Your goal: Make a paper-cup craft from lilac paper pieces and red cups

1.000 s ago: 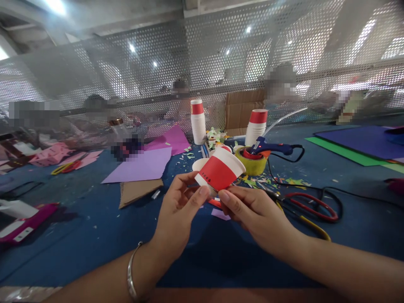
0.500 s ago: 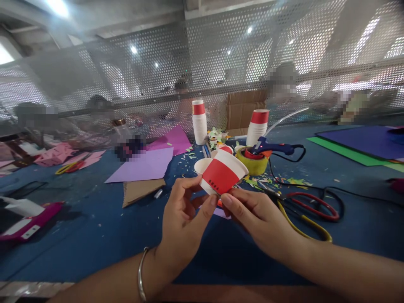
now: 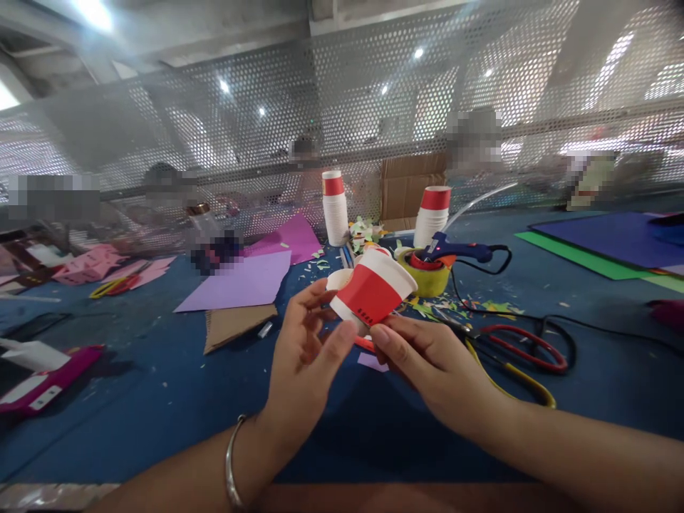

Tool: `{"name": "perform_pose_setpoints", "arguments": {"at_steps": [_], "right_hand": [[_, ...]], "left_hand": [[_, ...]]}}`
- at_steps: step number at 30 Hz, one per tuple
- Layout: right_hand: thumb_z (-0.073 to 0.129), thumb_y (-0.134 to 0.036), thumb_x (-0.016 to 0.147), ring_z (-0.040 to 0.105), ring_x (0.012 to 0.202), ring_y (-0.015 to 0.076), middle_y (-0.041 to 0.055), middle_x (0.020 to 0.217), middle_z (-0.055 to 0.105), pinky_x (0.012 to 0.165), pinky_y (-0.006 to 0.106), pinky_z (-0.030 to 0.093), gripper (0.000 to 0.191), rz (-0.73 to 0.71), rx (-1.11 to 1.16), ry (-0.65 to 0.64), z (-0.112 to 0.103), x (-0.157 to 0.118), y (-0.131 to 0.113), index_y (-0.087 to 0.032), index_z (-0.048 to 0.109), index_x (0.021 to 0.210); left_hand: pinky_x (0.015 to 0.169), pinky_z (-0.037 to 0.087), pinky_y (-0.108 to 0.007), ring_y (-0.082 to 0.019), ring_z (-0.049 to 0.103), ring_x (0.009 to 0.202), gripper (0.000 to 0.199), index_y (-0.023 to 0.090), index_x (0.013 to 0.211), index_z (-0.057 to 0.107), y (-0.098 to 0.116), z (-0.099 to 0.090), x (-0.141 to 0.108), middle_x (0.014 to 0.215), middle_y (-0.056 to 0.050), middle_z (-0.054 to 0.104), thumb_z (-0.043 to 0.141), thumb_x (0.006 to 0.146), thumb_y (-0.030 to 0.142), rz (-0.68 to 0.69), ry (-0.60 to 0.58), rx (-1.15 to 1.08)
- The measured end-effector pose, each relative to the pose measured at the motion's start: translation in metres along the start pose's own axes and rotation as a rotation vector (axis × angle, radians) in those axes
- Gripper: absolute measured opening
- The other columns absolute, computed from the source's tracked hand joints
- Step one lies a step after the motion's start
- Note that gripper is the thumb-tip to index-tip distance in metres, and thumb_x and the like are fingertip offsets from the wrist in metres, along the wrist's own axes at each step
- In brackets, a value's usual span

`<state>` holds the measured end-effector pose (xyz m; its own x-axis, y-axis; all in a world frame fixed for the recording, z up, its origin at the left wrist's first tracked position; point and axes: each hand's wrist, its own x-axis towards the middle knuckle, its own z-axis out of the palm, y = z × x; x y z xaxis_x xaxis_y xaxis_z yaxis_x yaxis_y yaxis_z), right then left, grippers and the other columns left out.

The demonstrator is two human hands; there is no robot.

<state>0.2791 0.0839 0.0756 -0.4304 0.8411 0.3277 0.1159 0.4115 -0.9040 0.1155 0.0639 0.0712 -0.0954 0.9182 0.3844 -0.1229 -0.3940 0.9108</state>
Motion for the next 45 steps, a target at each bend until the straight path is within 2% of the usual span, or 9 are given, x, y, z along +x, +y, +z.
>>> {"name": "perform_pose_setpoints", "arguments": {"at_steps": [3, 5, 11, 20, 26, 39, 45], "right_hand": [[0.043, -0.046, 0.1, 0.042, 0.06, 0.0113, -0.0015, 0.066, 0.049, 0.056, 0.024, 0.035, 0.041, 0.002, 0.004, -0.009, -0.001, 0.003, 0.002, -0.019, 0.052, 0.07], [0.043, -0.046, 0.099, 0.042, 0.06, 0.0114, -0.0013, 0.066, 0.049, 0.056, 0.024, 0.035, 0.04, 0.002, 0.0, -0.01, -0.001, 0.003, 0.003, -0.019, 0.054, 0.071], [0.043, -0.048, 0.099, 0.04, 0.059, 0.0116, -0.0023, 0.063, 0.045, 0.054, 0.024, 0.033, 0.042, -0.021, -0.013, -0.006, 0.0, -0.001, 0.002, -0.019, 0.053, 0.07], [0.044, -0.048, 0.099, 0.039, 0.06, 0.0121, -0.0015, 0.065, 0.047, 0.054, 0.025, 0.033, 0.041, -0.013, -0.026, -0.014, 0.001, -0.004, 0.003, -0.02, 0.054, 0.071], [0.043, -0.049, 0.099, 0.037, 0.06, 0.0122, -0.0015, 0.065, 0.045, 0.053, 0.025, 0.033, 0.043, -0.008, -0.014, -0.005, 0.001, -0.005, 0.005, -0.02, 0.052, 0.069], [0.045, -0.048, 0.099, 0.044, 0.061, 0.0128, 0.0, 0.068, 0.053, 0.055, 0.023, 0.039, 0.038, -0.018, -0.008, 0.001, 0.002, -0.006, 0.003, -0.019, 0.061, 0.078], [0.045, -0.05, 0.098, 0.045, 0.063, 0.0137, 0.0011, 0.069, 0.054, 0.057, 0.024, 0.04, 0.041, -0.015, -0.04, 0.015, 0.002, -0.005, 0.002, -0.019, 0.06, 0.076]], "left_hand": [[0.087, 0.058, -0.033, -0.02, 0.067, 0.103, 0.031, 0.02, 0.114, 0.062, 0.0, 0.001, 0.005, 0.116, -0.008, 0.067, 0.069, 0.089, 0.037, -0.162, -0.03, -0.111], [0.086, 0.058, -0.032, -0.019, 0.068, 0.1, 0.024, 0.019, 0.106, 0.065, 0.0, 0.001, 0.007, 0.109, -0.006, 0.07, 0.07, 0.088, 0.035, -0.189, -0.037, -0.128], [0.086, 0.055, -0.027, -0.015, 0.068, 0.095, 0.023, 0.023, 0.112, 0.064, 0.004, -0.005, 0.002, 0.103, -0.002, 0.072, 0.069, 0.09, 0.029, -0.083, -0.088, -0.02], [0.081, 0.059, -0.029, -0.016, 0.069, 0.091, 0.023, 0.02, 0.107, 0.062, 0.012, 0.0, -0.001, 0.099, -0.004, 0.072, 0.071, 0.086, 0.024, 0.023, -0.081, 0.111], [0.08, 0.06, -0.028, -0.016, 0.068, 0.089, 0.025, 0.021, 0.109, 0.062, 0.012, -0.001, -0.004, 0.097, -0.004, 0.069, 0.072, 0.086, 0.025, 0.048, -0.061, 0.194], [0.081, 0.059, -0.028, -0.016, 0.069, 0.093, 0.024, 0.02, 0.108, 0.06, 0.01, 0.002, -0.007, 0.102, -0.005, 0.069, 0.071, 0.087, 0.025, 0.056, -0.052, 0.203], [0.084, 0.058, -0.028, -0.017, 0.068, 0.098, 0.025, 0.022, 0.11, 0.061, 0.007, 0.002, -0.008, 0.108, -0.005, 0.068, 0.071, 0.088, 0.026, 0.076, -0.029, 0.209]]}}
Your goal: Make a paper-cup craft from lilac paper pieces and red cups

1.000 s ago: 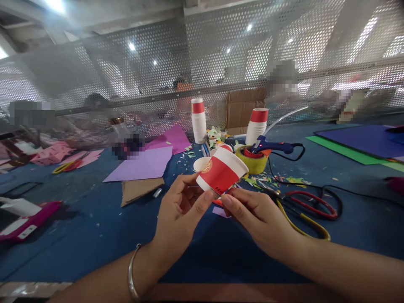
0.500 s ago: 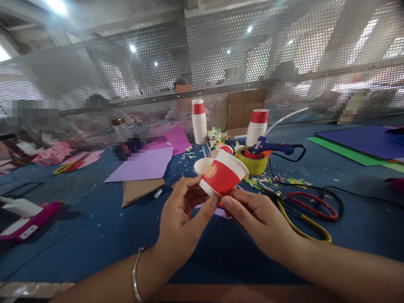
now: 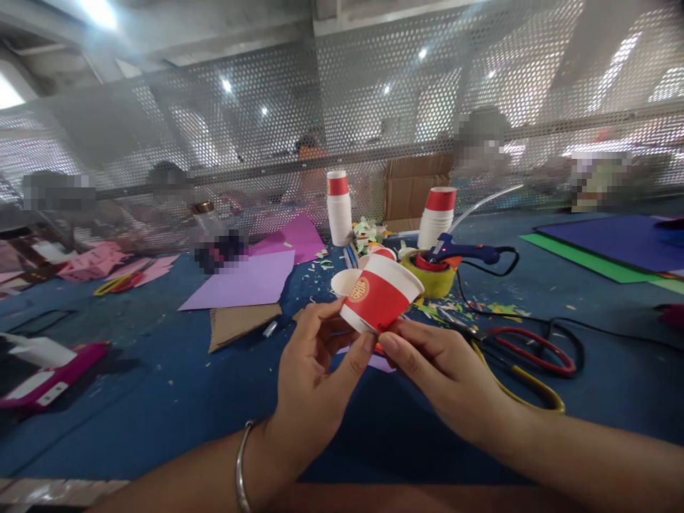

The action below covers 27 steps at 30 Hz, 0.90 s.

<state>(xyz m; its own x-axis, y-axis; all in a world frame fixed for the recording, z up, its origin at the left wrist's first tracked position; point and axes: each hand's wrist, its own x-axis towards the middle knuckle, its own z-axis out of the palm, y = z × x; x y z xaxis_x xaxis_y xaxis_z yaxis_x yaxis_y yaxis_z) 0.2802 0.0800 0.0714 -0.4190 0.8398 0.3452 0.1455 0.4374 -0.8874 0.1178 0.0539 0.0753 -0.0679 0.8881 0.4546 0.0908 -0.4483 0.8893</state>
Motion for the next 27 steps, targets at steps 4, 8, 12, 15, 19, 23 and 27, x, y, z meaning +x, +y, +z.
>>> {"name": "perform_pose_setpoints", "arguments": {"at_steps": [4, 8, 12, 15, 19, 23, 27], "right_hand": [[0.044, -0.049, 0.099, 0.042, 0.062, 0.0131, 0.0001, 0.068, 0.051, 0.056, 0.025, 0.037, 0.041, 0.009, 0.02, -0.007, 0.0, 0.001, 0.0, -0.019, 0.059, 0.075], [0.045, -0.047, 0.099, 0.041, 0.062, 0.0125, -0.0011, 0.067, 0.049, 0.056, 0.024, 0.036, 0.039, -0.013, 0.035, 0.001, 0.0, 0.003, -0.002, -0.019, 0.056, 0.074], [0.045, -0.046, 0.1, 0.042, 0.061, 0.0118, -0.0017, 0.067, 0.049, 0.055, 0.023, 0.035, 0.039, -0.026, 0.053, 0.005, -0.001, 0.005, -0.003, -0.02, 0.054, 0.073], [0.044, -0.045, 0.1, 0.04, 0.058, 0.0109, -0.0024, 0.065, 0.047, 0.053, 0.023, 0.034, 0.039, -0.025, 0.07, 0.002, -0.002, 0.005, -0.003, -0.02, 0.052, 0.071], [0.044, -0.048, 0.1, 0.032, 0.051, 0.0092, -0.0047, 0.06, 0.04, 0.047, 0.023, 0.028, 0.043, -0.009, 0.109, -0.005, -0.003, 0.005, -0.001, -0.02, 0.048, 0.067], [0.043, -0.052, 0.099, 0.03, 0.049, 0.0084, -0.0053, 0.058, 0.038, 0.044, 0.024, 0.024, 0.046, 0.005, 0.164, -0.02, -0.004, 0.007, -0.001, -0.02, 0.046, 0.066], [0.046, -0.055, 0.097, 0.029, 0.048, 0.0081, -0.0055, 0.058, 0.037, 0.043, 0.024, 0.023, 0.046, 0.021, 0.217, -0.015, -0.005, 0.008, -0.003, -0.02, 0.047, 0.067]], "left_hand": [[0.087, 0.057, -0.029, -0.017, 0.068, 0.1, 0.027, 0.023, 0.113, 0.059, -0.003, 0.001, -0.001, 0.11, -0.005, 0.068, 0.071, 0.088, 0.024, 0.0, -0.018, -0.028], [0.091, 0.056, -0.031, -0.019, 0.065, 0.107, 0.031, 0.024, 0.116, 0.057, -0.003, 0.002, 0.001, 0.116, -0.006, 0.065, 0.071, 0.088, 0.024, 0.022, -0.015, -0.042], [0.087, 0.056, -0.031, -0.019, 0.064, 0.106, 0.032, 0.024, 0.117, 0.056, -0.002, 0.002, 0.005, 0.118, -0.007, 0.064, 0.071, 0.088, 0.024, 0.015, -0.016, -0.042], [0.087, 0.056, -0.033, -0.02, 0.064, 0.105, 0.034, 0.024, 0.116, 0.056, -0.003, 0.002, 0.008, 0.117, -0.007, 0.064, 0.072, 0.087, 0.023, 0.054, -0.003, -0.009], [0.089, 0.055, -0.036, -0.019, 0.065, 0.099, 0.036, 0.023, 0.115, 0.057, -0.005, 0.0, 0.012, 0.111, -0.007, 0.063, 0.075, 0.084, 0.021, 0.153, 0.019, 0.063], [0.087, 0.057, -0.039, -0.022, 0.066, 0.098, 0.039, 0.021, 0.117, 0.056, -0.006, -0.002, 0.016, 0.11, -0.009, 0.063, 0.075, 0.083, 0.021, 0.181, -0.005, 0.071], [0.086, 0.058, -0.041, -0.023, 0.067, 0.099, 0.041, 0.022, 0.118, 0.056, -0.001, -0.003, 0.019, 0.112, -0.01, 0.065, 0.076, 0.082, 0.021, 0.172, -0.018, 0.092]]}}
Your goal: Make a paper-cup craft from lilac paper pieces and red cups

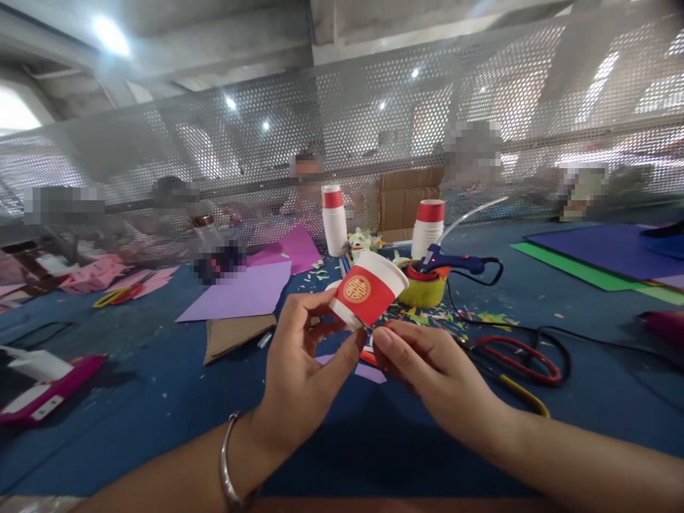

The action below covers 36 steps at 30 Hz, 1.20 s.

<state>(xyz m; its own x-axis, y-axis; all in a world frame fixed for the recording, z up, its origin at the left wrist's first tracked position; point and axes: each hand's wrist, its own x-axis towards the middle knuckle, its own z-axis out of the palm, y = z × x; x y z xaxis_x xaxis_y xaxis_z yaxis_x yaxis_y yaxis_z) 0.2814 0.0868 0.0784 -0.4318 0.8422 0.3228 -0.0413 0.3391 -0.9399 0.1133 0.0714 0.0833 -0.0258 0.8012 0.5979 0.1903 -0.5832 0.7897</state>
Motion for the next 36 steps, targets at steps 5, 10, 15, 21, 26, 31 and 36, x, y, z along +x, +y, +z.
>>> {"name": "perform_pose_setpoints", "arguments": {"at_steps": [5, 10, 15, 21, 26, 31, 36], "right_hand": [[0.048, -0.059, 0.095, 0.029, 0.046, 0.008, -0.0061, 0.054, 0.036, 0.042, 0.025, 0.022, 0.049, 0.036, 0.037, 0.027, -0.002, 0.002, -0.003, -0.02, 0.048, 0.066], [0.051, -0.059, 0.094, 0.027, 0.046, 0.0071, -0.0063, 0.055, 0.036, 0.04, 0.024, 0.019, 0.049, 0.046, 0.097, 0.054, -0.002, 0.005, -0.003, -0.019, 0.049, 0.066], [0.053, -0.059, 0.093, 0.024, 0.046, 0.0061, -0.0073, 0.055, 0.033, 0.039, 0.023, 0.016, 0.049, 0.077, 0.188, 0.029, -0.002, 0.005, -0.003, -0.019, 0.048, 0.065], [0.055, -0.059, 0.092, 0.027, 0.047, 0.0058, -0.0058, 0.06, 0.038, 0.039, 0.023, 0.017, 0.046, 0.074, 0.253, 0.005, 0.002, 0.004, -0.002, -0.018, 0.05, 0.071], [0.054, -0.053, 0.095, 0.029, 0.049, 0.0064, -0.0053, 0.061, 0.037, 0.041, 0.023, 0.02, 0.043, 0.023, 0.214, -0.012, 0.003, 0.001, 0.0, -0.018, 0.05, 0.07], [0.05, -0.052, 0.097, 0.029, 0.048, 0.0063, -0.0052, 0.06, 0.04, 0.041, 0.023, 0.02, 0.043, 0.005, 0.157, -0.007, 0.001, 0.001, -0.001, -0.018, 0.051, 0.07], [0.05, -0.055, 0.096, 0.027, 0.046, 0.0065, -0.0064, 0.057, 0.037, 0.041, 0.024, 0.02, 0.046, 0.015, 0.128, 0.004, 0.0, 0.003, -0.002, -0.02, 0.046, 0.066]], "left_hand": [[0.081, 0.06, -0.038, -0.024, 0.066, 0.099, 0.043, 0.024, 0.116, 0.059, 0.004, -0.001, 0.013, 0.112, -0.009, 0.064, 0.078, 0.077, 0.022, 0.073, 0.022, 0.119], [0.082, 0.061, -0.037, -0.025, 0.064, 0.104, 0.046, 0.024, 0.117, 0.059, 0.004, 0.001, 0.019, 0.114, -0.009, 0.062, 0.079, 0.076, 0.02, 0.127, 0.039, 0.16], [0.083, 0.06, -0.037, -0.023, 0.063, 0.103, 0.044, 0.024, 0.117, 0.058, 0.001, 0.004, 0.015, 0.113, -0.009, 0.06, 0.077, 0.077, 0.018, 0.151, 0.047, 0.153], [0.082, 0.061, -0.038, -0.022, 0.065, 0.1, 0.045, 0.027, 0.115, 0.056, -0.004, 0.007, 0.005, 0.113, -0.005, 0.056, 0.076, 0.078, 0.015, 0.166, 0.033, 0.162], [0.084, 0.059, -0.032, -0.019, 0.063, 0.103, 0.04, 0.027, 0.112, 0.057, 0.002, 0.007, -0.003, 0.112, -0.004, 0.055, 0.077, 0.079, 0.016, 0.148, 0.036, 0.091], [0.086, 0.058, -0.032, -0.018, 0.066, 0.101, 0.029, 0.023, 0.111, 0.056, 0.009, 0.006, -0.003, 0.109, -0.005, 0.064, 0.072, 0.087, 0.028, -0.131, 0.0, -0.174], [0.084, 0.058, -0.035, -0.018, 0.066, 0.095, 0.029, 0.021, 0.109, 0.058, 0.004, 0.004, 0.003, 0.105, -0.006, 0.07, 0.072, 0.087, 0.034, -0.307, -0.028, -0.265]]}}
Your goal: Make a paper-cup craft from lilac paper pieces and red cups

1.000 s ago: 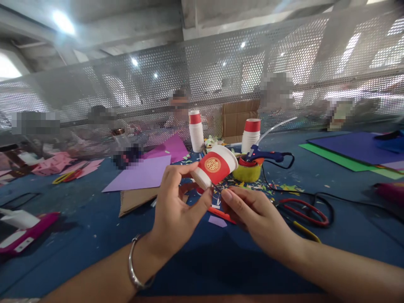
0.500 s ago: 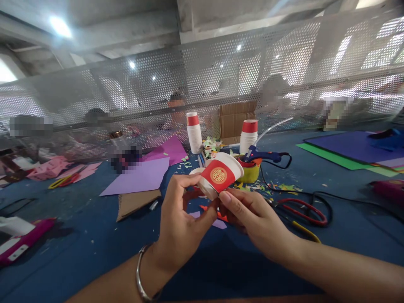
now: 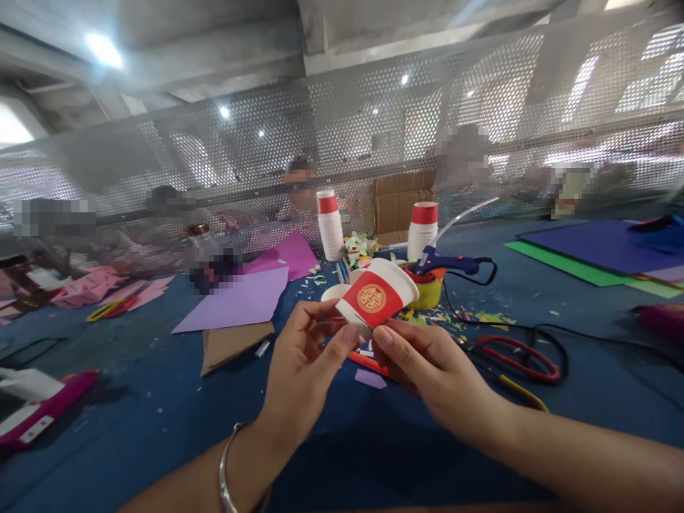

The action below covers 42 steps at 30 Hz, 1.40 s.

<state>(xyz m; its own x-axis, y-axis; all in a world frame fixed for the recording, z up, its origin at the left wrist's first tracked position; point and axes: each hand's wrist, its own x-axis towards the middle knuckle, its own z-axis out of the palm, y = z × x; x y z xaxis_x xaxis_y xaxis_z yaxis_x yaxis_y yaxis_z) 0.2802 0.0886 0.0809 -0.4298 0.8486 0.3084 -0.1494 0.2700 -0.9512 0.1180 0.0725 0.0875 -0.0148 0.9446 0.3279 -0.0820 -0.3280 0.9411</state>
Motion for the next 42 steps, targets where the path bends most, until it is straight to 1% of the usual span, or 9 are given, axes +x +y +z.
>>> {"name": "perform_pose_setpoints", "arguments": {"at_steps": [3, 7, 11, 17, 21, 26, 35, 38, 42], "right_hand": [[0.048, -0.054, 0.097, 0.027, 0.047, 0.0069, -0.0058, 0.057, 0.037, 0.041, 0.023, 0.02, 0.046, -0.001, -0.034, -0.006, 0.0, 0.0, 0.001, -0.02, 0.047, 0.067], [0.046, -0.053, 0.098, 0.025, 0.047, 0.0074, -0.0058, 0.056, 0.034, 0.04, 0.023, 0.018, 0.045, -0.004, -0.095, -0.029, 0.0, -0.002, 0.002, -0.02, 0.047, 0.067], [0.045, -0.053, 0.098, 0.026, 0.047, 0.008, -0.0047, 0.058, 0.036, 0.04, 0.024, 0.018, 0.045, -0.014, -0.148, -0.023, 0.0, -0.003, 0.001, -0.02, 0.05, 0.069], [0.046, -0.048, 0.099, 0.027, 0.049, 0.0084, -0.0049, 0.057, 0.038, 0.044, 0.024, 0.024, 0.043, -0.066, -0.222, 0.004, 0.0, -0.002, -0.002, -0.02, 0.05, 0.067], [0.046, -0.048, 0.099, 0.031, 0.05, 0.0091, -0.0043, 0.058, 0.04, 0.046, 0.024, 0.026, 0.044, -0.083, -0.245, 0.013, -0.001, -0.001, -0.001, -0.02, 0.05, 0.066], [0.046, -0.053, 0.098, 0.031, 0.05, 0.0092, -0.004, 0.057, 0.04, 0.045, 0.024, 0.026, 0.047, -0.056, -0.259, 0.02, 0.0, -0.002, 0.0, -0.02, 0.048, 0.064], [0.044, -0.052, 0.099, 0.03, 0.052, 0.01, -0.0039, 0.059, 0.039, 0.046, 0.025, 0.026, 0.046, -0.073, -0.252, 0.001, 0.0, -0.005, 0.002, -0.021, 0.047, 0.066], [0.044, -0.052, 0.099, 0.032, 0.053, 0.0102, -0.0034, 0.061, 0.042, 0.048, 0.024, 0.028, 0.045, -0.066, -0.25, -0.002, 0.0, -0.005, 0.002, -0.02, 0.049, 0.068], [0.044, -0.048, 0.1, 0.037, 0.058, 0.0106, -0.0022, 0.065, 0.046, 0.051, 0.024, 0.03, 0.042, -0.072, -0.245, -0.011, 0.0, -0.006, 0.003, -0.019, 0.052, 0.071]], "left_hand": [[0.08, 0.059, -0.034, -0.017, 0.066, 0.092, 0.027, 0.021, 0.104, 0.058, -0.001, -0.001, 0.0, 0.103, -0.005, 0.071, 0.074, 0.086, 0.034, -0.022, 0.007, -0.036], [0.08, 0.058, -0.033, -0.016, 0.066, 0.091, 0.023, 0.022, 0.099, 0.059, -0.002, -0.001, -0.003, 0.101, -0.003, 0.071, 0.075, 0.084, 0.032, 0.002, 0.021, -0.055], [0.081, 0.056, -0.032, -0.016, 0.067, 0.091, 0.021, 0.023, 0.098, 0.06, -0.003, 0.001, -0.006, 0.1, -0.002, 0.071, 0.075, 0.085, 0.031, 0.017, 0.038, -0.067], [0.082, 0.055, -0.031, -0.015, 0.066, 0.092, 0.022, 0.023, 0.098, 0.06, -0.005, 0.005, -0.009, 0.102, -0.002, 0.072, 0.075, 0.084, 0.031, 0.025, 0.073, -0.097], [0.083, 0.055, -0.033, -0.016, 0.066, 0.093, 0.023, 0.022, 0.1, 0.059, -0.006, 0.004, -0.007, 0.101, -0.003, 0.071, 0.074, 0.085, 0.031, 0.045, 0.078, -0.053], [0.078, 0.056, -0.03, -0.015, 0.066, 0.089, 0.021, 0.021, 0.1, 0.057, -0.004, 0.005, -0.007, 0.096, -0.003, 0.071, 0.072, 0.086, 0.028, 0.111, 0.079, -0.011], [0.073, 0.057, -0.025, -0.013, 0.064, 0.085, 0.019, 0.024, 0.102, 0.055, -0.003, 0.006, -0.012, 0.094, -0.001, 0.063, 0.068, 0.088, 0.021, 0.249, 0.078, 0.151], [0.073, 0.057, -0.027, -0.013, 0.062, 0.084, 0.027, 0.026, 0.106, 0.055, -0.005, 0.003, -0.012, 0.097, -0.001, 0.056, 0.07, 0.085, 0.018, 0.345, 0.075, 0.253], [0.081, 0.058, -0.036, -0.019, 0.059, 0.096, 0.035, 0.028, 0.111, 0.057, -0.009, -0.003, -0.014, 0.108, -0.004, 0.05, 0.072, 0.082, 0.016, 0.462, 0.056, 0.416]]}}
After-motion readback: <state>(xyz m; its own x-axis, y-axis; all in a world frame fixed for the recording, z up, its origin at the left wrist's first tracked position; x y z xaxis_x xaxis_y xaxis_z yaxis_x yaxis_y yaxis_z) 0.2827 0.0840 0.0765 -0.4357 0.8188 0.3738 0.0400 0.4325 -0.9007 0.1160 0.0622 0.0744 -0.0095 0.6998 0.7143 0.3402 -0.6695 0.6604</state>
